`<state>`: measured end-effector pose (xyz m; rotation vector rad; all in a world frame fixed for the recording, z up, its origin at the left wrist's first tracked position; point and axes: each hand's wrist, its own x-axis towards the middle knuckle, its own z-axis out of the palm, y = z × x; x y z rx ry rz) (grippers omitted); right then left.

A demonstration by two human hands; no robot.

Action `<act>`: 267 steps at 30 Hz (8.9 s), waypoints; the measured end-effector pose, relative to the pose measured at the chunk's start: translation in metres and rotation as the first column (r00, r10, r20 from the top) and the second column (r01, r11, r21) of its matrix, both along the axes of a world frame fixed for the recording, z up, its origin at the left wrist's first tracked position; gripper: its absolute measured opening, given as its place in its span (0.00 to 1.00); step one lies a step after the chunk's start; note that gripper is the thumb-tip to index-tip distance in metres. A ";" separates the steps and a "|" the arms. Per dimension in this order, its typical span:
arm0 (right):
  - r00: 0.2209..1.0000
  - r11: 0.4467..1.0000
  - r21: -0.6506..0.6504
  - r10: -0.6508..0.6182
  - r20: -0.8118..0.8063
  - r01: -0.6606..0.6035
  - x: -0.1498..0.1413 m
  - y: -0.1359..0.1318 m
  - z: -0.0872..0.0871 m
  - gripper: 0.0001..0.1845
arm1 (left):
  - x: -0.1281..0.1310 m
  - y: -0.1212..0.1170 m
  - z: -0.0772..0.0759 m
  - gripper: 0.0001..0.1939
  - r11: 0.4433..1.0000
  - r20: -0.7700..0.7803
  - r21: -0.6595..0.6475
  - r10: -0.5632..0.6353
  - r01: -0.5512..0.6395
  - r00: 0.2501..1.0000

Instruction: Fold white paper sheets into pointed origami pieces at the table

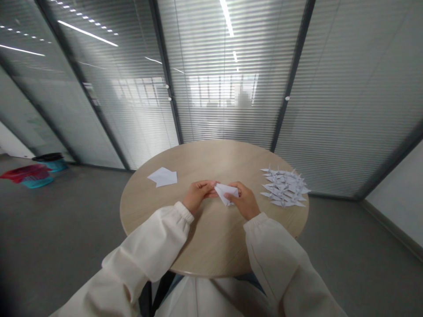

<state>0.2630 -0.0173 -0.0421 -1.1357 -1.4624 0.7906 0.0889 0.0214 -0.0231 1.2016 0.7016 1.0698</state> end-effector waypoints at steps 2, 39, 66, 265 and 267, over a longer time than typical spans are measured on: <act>1.000 1.000 -0.003 -0.003 -0.001 0.003 0.000 0.000 0.001 0.19 | 0.000 -0.001 0.000 0.23 1.000 -0.003 -0.003 0.021 -0.021 1.000; 0.987 0.985 -0.074 0.157 0.041 -0.154 -0.006 0.001 -0.005 0.17 | 0.003 -0.004 0.001 0.18 0.986 -0.171 0.150 0.099 -0.074 0.980; 0.950 0.945 -0.100 0.311 -0.003 -0.310 -0.009 -0.005 -0.003 0.21 | 0.003 -0.009 0.007 0.19 0.975 -0.161 0.128 0.201 -0.181 0.966; 0.977 0.998 -0.061 -0.013 -0.215 0.000 -0.002 -0.003 0.012 0.15 | 0.004 -0.014 0.001 0.25 0.850 -0.415 0.519 0.155 0.094 0.897; 0.971 0.998 -0.058 0.002 -0.239 -0.016 -0.002 -0.003 0.012 0.16 | 0.003 -0.014 0.001 0.25 0.839 -0.415 0.536 0.163 0.095 0.895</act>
